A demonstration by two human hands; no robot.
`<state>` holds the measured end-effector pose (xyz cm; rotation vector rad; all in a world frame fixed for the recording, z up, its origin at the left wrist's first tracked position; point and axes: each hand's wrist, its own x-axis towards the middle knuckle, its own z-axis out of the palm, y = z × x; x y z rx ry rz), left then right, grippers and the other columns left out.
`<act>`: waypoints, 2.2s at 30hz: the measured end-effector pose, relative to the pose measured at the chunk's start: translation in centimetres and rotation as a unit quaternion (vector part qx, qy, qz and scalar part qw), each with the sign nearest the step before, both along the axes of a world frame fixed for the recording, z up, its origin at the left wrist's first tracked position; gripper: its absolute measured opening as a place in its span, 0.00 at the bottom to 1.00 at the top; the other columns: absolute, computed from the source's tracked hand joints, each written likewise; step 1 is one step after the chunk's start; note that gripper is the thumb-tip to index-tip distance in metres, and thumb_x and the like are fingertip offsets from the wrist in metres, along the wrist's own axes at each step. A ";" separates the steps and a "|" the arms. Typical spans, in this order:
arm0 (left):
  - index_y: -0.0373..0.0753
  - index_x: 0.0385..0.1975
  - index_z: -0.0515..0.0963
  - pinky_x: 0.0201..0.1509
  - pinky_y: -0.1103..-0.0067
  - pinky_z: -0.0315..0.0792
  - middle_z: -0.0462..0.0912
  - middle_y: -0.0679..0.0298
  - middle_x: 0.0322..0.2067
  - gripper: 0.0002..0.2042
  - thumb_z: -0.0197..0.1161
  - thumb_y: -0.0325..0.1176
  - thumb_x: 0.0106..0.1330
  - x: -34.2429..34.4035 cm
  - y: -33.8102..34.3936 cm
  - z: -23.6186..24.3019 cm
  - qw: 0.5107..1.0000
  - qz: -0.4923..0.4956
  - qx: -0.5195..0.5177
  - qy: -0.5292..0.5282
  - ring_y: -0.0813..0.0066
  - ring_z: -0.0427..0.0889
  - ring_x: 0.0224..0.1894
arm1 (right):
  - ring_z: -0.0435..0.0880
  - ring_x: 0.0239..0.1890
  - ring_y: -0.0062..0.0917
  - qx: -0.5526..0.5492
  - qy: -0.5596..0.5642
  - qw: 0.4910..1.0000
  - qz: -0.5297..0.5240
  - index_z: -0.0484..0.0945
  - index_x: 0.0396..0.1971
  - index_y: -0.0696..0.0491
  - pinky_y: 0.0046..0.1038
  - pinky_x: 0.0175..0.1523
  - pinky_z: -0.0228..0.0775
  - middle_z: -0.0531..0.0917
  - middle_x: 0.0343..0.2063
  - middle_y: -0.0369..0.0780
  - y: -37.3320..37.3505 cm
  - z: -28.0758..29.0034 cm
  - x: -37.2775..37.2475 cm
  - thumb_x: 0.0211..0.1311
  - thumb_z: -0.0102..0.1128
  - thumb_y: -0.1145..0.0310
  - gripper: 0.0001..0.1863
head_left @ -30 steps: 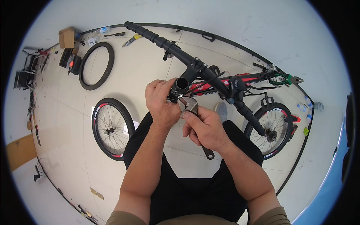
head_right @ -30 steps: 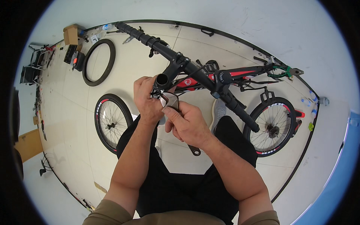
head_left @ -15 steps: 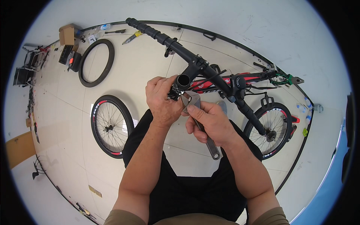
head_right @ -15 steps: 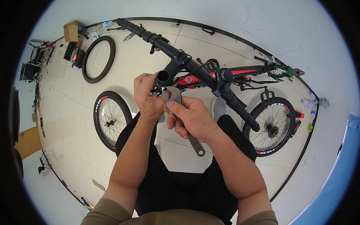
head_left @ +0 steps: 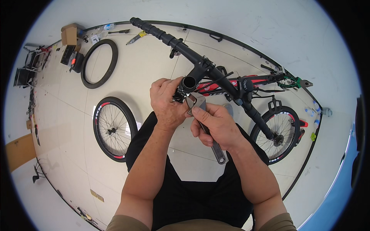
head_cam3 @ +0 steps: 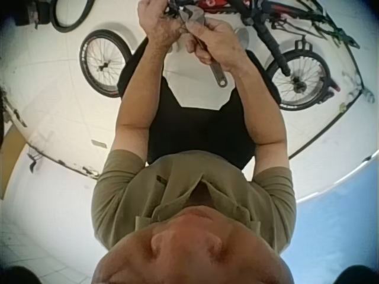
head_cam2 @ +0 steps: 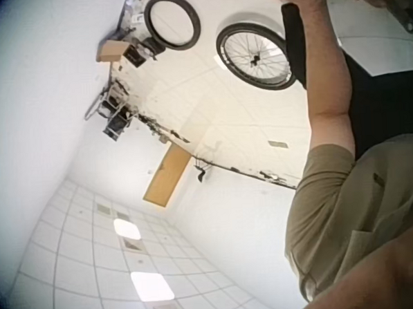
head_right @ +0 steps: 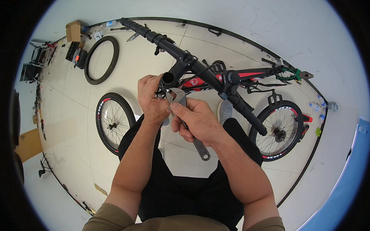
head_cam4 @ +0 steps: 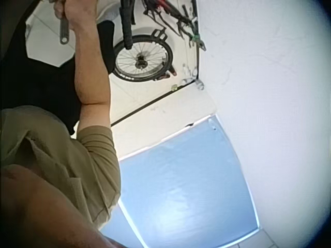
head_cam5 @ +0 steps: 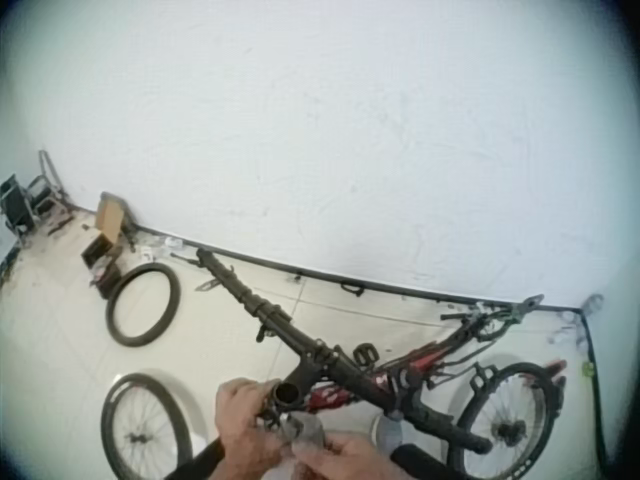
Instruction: The person uses a wrench to tighten a bolt on the bicycle handlebar stem while the bike is upside down. The person repeatedly adjusts the wrench and applies torque to secure the component.
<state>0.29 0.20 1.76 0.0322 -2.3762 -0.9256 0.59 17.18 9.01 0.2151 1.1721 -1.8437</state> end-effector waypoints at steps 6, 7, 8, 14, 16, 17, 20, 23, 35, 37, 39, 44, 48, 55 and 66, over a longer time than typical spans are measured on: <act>0.40 0.42 0.84 0.48 0.70 0.75 0.84 0.65 0.35 0.23 0.70 0.25 0.39 0.0 -0.1 -0.1 1.000 -0.007 0.004 0.004 0.60 0.77 0.45 | 0.64 0.13 0.13 -0.071 -0.077 0.994 0.003 0.72 0.33 0.55 0.21 0.16 0.56 0.78 0.22 0.37 0.4 -0.8 -0.2 0.76 0.54 0.63 0.12; 0.40 0.42 0.84 0.48 0.70 0.75 0.84 0.65 0.35 0.23 0.71 0.25 0.39 0.0 -0.1 -0.2 1.000 -0.004 0.004 0.002 0.60 0.77 0.45 | 0.64 0.13 0.13 -0.068 -0.078 0.995 0.006 0.73 0.34 0.55 0.21 0.17 0.55 0.78 0.22 0.37 0.4 -0.7 -0.2 0.76 0.54 0.63 0.12; 0.40 0.42 0.84 0.48 0.70 0.75 0.84 0.65 0.35 0.23 0.71 0.25 0.39 0.0 0.0 -0.2 1.000 0.000 0.005 0.001 0.60 0.77 0.45 | 0.63 0.13 0.13 -0.066 -0.078 0.995 0.010 0.73 0.34 0.55 0.21 0.17 0.55 0.77 0.22 0.36 0.4 -0.7 -0.3 0.76 0.53 0.63 0.12; 0.41 0.41 0.84 0.48 0.70 0.75 0.84 0.66 0.35 0.23 0.70 0.25 0.39 0.1 -0.1 0.1 1.000 -0.009 0.012 -0.014 0.61 0.77 0.45 | 0.63 0.12 0.14 -0.041 -0.064 0.997 0.011 0.76 0.42 0.57 0.20 0.17 0.55 0.77 0.21 0.36 0.3 -0.1 0.2 0.77 0.51 0.62 0.12; 0.41 0.41 0.84 0.48 0.70 0.75 0.84 0.66 0.35 0.23 0.70 0.25 0.39 0.0 -0.2 -0.1 1.000 -0.010 0.008 -0.005 0.61 0.77 0.45 | 0.64 0.12 0.14 -0.040 -0.061 0.997 0.009 0.77 0.44 0.57 0.20 0.18 0.55 0.77 0.21 0.36 0.3 -0.1 0.2 0.77 0.51 0.63 0.13; 0.41 0.41 0.84 0.48 0.70 0.75 0.84 0.66 0.35 0.23 0.69 0.25 0.39 0.0 -0.2 -0.1 1.000 -0.011 0.007 -0.002 0.61 0.77 0.45 | 0.64 0.12 0.14 -0.042 -0.057 0.997 0.009 0.77 0.44 0.57 0.20 0.18 0.56 0.77 0.21 0.37 0.4 -0.2 0.3 0.77 0.51 0.63 0.13; 0.41 0.41 0.84 0.48 0.69 0.75 0.84 0.66 0.34 0.23 0.69 0.25 0.38 0.1 -0.2 0.0 1.000 -0.008 0.009 -0.002 0.61 0.77 0.45 | 0.64 0.12 0.15 -0.036 -0.049 0.998 0.008 0.77 0.45 0.58 0.20 0.18 0.56 0.78 0.21 0.38 0.3 -0.2 0.4 0.77 0.51 0.63 0.13; 0.41 0.41 0.84 0.49 0.69 0.75 0.84 0.66 0.34 0.23 0.70 0.24 0.38 0.0 -0.1 -0.1 1.000 -0.003 0.012 -0.008 0.61 0.77 0.45 | 0.65 0.12 0.15 -0.022 -0.036 0.999 0.008 0.76 0.46 0.58 0.21 0.18 0.57 0.78 0.21 0.39 0.3 0.1 0.7 0.77 0.51 0.62 0.14; 0.40 0.41 0.84 0.49 0.70 0.75 0.84 0.65 0.34 0.22 0.69 0.26 0.38 0.0 -0.1 0.0 1.000 -0.004 -0.001 0.006 0.60 0.77 0.45 | 0.65 0.12 0.15 -0.043 -0.042 0.998 0.004 0.76 0.45 0.57 0.21 0.17 0.57 0.79 0.21 0.41 0.2 0.0 0.6 0.79 0.49 0.59 0.16; 0.40 0.41 0.84 0.49 0.69 0.75 0.84 0.65 0.34 0.23 0.69 0.26 0.38 0.0 -0.1 0.2 1.000 -0.009 0.005 0.007 0.60 0.77 0.45 | 0.65 0.12 0.15 -0.045 -0.038 0.998 0.009 0.76 0.44 0.57 0.21 0.17 0.57 0.79 0.21 0.41 0.2 0.1 0.6 0.79 0.49 0.59 0.15; 0.40 0.41 0.84 0.49 0.69 0.75 0.84 0.65 0.34 0.23 0.69 0.25 0.37 0.0 -0.1 0.2 1.000 -0.011 0.005 0.007 0.60 0.77 0.45 | 0.65 0.12 0.15 -0.048 -0.039 0.998 0.006 0.76 0.43 0.57 0.21 0.17 0.57 0.79 0.21 0.40 0.2 0.1 0.6 0.79 0.50 0.58 0.15; 0.40 0.41 0.84 0.49 0.70 0.75 0.84 0.65 0.34 0.23 0.68 0.25 0.38 0.0 -0.1 0.1 1.000 -0.007 0.006 0.005 0.61 0.77 0.45 | 0.64 0.11 0.15 -0.028 -0.044 0.999 0.002 0.77 0.48 0.58 0.21 0.16 0.57 0.79 0.20 0.41 0.1 0.1 0.6 0.80 0.47 0.58 0.18; 0.40 0.41 0.84 0.48 0.70 0.75 0.84 0.65 0.34 0.23 0.69 0.25 0.38 0.0 0.0 0.0 1.000 -0.004 0.005 0.002 0.61 0.77 0.45 | 0.63 0.10 0.14 -0.028 -0.040 0.999 0.001 0.78 0.50 0.58 0.21 0.16 0.56 0.79 0.20 0.40 0.1 0.0 0.6 0.81 0.45 0.58 0.19; 0.42 0.41 0.84 0.50 0.69 0.73 0.85 0.65 0.34 0.22 0.72 0.33 0.40 0.0 0.0 0.0 1.000 0.004 -0.001 0.006 0.60 0.78 0.45 | 0.65 0.11 0.15 -0.081 -0.088 0.993 0.006 0.76 0.44 0.57 0.21 0.16 0.56 0.79 0.21 0.40 0.5 -0.1 0.1 0.79 0.50 0.59 0.15; 0.41 0.42 0.85 0.51 0.68 0.73 0.86 0.65 0.34 0.24 0.73 0.33 0.39 0.0 -0.2 0.0 1.000 -0.003 0.000 0.004 0.59 0.78 0.45 | 0.64 0.11 0.15 -0.059 -0.068 0.996 -0.001 0.76 0.44 0.58 0.21 0.16 0.56 0.78 0.21 0.39 0.0 0.1 0.2 0.78 0.51 0.59 0.15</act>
